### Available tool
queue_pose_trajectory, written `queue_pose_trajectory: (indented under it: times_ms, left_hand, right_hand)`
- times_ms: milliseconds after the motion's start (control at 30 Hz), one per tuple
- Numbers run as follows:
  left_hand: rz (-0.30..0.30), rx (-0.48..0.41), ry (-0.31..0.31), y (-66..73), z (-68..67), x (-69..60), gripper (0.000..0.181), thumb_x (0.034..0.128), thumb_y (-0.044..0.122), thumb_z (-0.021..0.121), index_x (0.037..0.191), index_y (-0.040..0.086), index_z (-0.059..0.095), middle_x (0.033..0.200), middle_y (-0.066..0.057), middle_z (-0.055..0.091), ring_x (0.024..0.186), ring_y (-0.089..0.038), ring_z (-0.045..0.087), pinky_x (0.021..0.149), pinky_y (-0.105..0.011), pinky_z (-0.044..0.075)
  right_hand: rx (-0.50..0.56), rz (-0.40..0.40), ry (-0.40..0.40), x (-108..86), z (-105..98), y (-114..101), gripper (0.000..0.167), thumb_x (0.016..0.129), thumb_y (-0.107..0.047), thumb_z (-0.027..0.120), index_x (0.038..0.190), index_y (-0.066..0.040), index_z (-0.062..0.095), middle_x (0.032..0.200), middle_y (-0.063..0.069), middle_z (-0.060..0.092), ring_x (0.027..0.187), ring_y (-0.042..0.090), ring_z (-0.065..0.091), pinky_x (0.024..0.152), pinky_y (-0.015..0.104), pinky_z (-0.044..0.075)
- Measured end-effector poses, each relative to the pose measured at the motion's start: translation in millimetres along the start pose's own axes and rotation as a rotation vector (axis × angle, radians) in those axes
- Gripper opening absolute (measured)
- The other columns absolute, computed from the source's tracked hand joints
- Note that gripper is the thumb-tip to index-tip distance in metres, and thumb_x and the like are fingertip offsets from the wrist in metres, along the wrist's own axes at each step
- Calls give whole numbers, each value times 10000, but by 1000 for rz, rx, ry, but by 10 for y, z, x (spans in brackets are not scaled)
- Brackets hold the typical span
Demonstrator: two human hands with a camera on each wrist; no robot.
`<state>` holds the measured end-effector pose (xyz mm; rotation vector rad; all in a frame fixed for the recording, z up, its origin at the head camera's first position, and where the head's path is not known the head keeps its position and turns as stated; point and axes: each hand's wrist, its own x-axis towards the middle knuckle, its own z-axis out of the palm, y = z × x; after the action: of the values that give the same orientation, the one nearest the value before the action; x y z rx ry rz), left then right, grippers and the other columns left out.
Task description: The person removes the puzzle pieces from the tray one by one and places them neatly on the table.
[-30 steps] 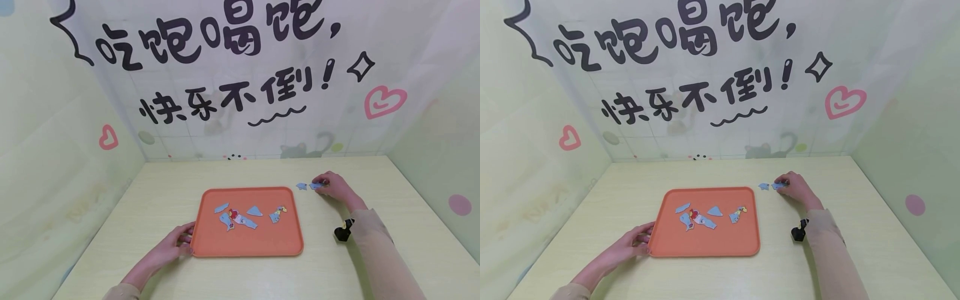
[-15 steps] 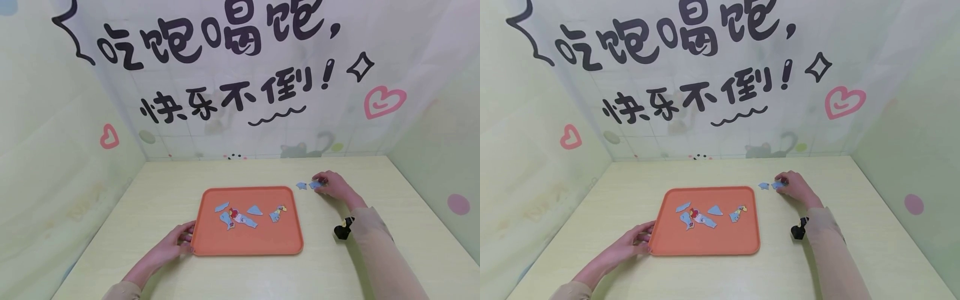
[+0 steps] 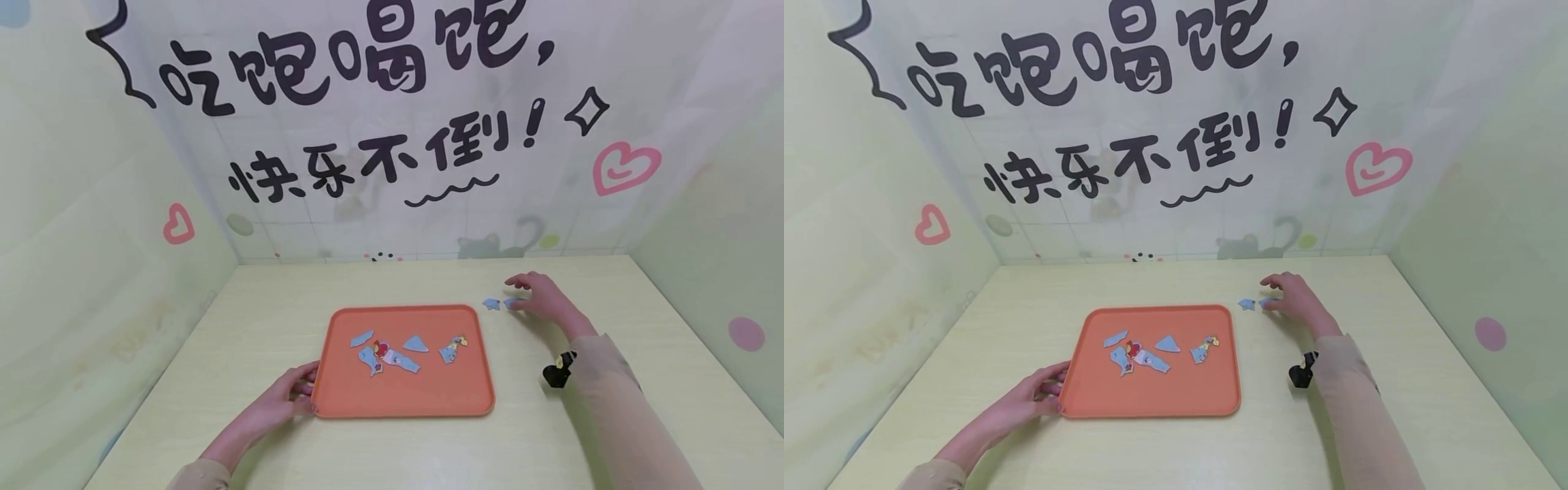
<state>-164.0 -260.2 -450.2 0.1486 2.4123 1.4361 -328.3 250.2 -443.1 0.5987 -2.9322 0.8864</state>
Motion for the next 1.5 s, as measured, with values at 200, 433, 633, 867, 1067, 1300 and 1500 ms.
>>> queue_pose_trajectory:
  times_ms: [200, 433, 633, 867, 1067, 1300, 1500]
  left_hand:
    - [7, -4, -7, -11, -9, 5, 831, 800, -1, 719, 1514, -38, 296, 1377, -229, 457, 1127, -259, 523, 865, -201, 480]
    - [10, -11, -9, -17, -9, 3, 831, 803, 7, 719, 1516, -34, 295, 1382, -228, 459, 1135, -262, 528, 868, -206, 482]
    - [0, -17, -12, -10, -3, -12, 823, 812, 8, 714, 1518, -28, 294, 1389, -224, 457, 1141, -265, 525, 868, -224, 478]
    - [7, -24, -24, -6, -13, -18, 824, 824, 31, 712, 1522, -31, 280, 1399, -229, 446, 1147, -262, 516, 867, -215, 474]
    - [2, -16, -18, 17, -3, -27, 818, 824, 28, 709, 1521, -30, 286, 1402, -229, 443, 1153, -269, 517, 874, -224, 472]
    - [2, -16, -14, 21, 3, -22, 822, 816, 11, 709, 1519, -36, 286, 1395, -234, 443, 1150, -267, 523, 872, -215, 476]
    - [0, -20, -20, 21, -2, -31, 813, 831, 28, 703, 1524, -25, 282, 1409, -227, 437, 1165, -277, 513, 879, -231, 467]
  right_hand:
    - [-10, -25, 7, 61, -11, -97, 466, 871, -133, 722, 1293, 17, 593, 1206, 275, 595, 1115, 427, 533, 975, 563, 426]
    - [2, -37, 1, 119, -19, -227, 466, 882, -128, 707, 1308, 15, 584, 1254, 270, 579, 1157, 440, 513, 987, 572, 413]
    - [-7, -75, 26, 146, -28, -361, 460, 877, -120, 719, 1302, 4, 594, 1285, 251, 582, 1173, 428, 510, 997, 572, 411]
    - [-3, -130, 51, 184, -26, -526, 460, 869, -119, 733, 1295, -1, 606, 1275, 213, 604, 1168, 395, 513, 989, 560, 422]
    - [7, -144, 37, 195, -3, -704, 466, 857, -142, 752, 1290, -32, 621, 1282, 192, 591, 1181, 369, 507, 1004, 535, 427]
    - [-22, -198, 5, 160, 38, -899, 451, 856, -155, 750, 1278, -46, 633, 1254, 172, 607, 1186, 349, 510, 1008, 517, 438]
    - [-38, -213, -26, 126, 86, -1011, 435, 859, -141, 749, 1276, -81, 641, 1222, 140, 612, 1163, 323, 521, 989, 494, 458]
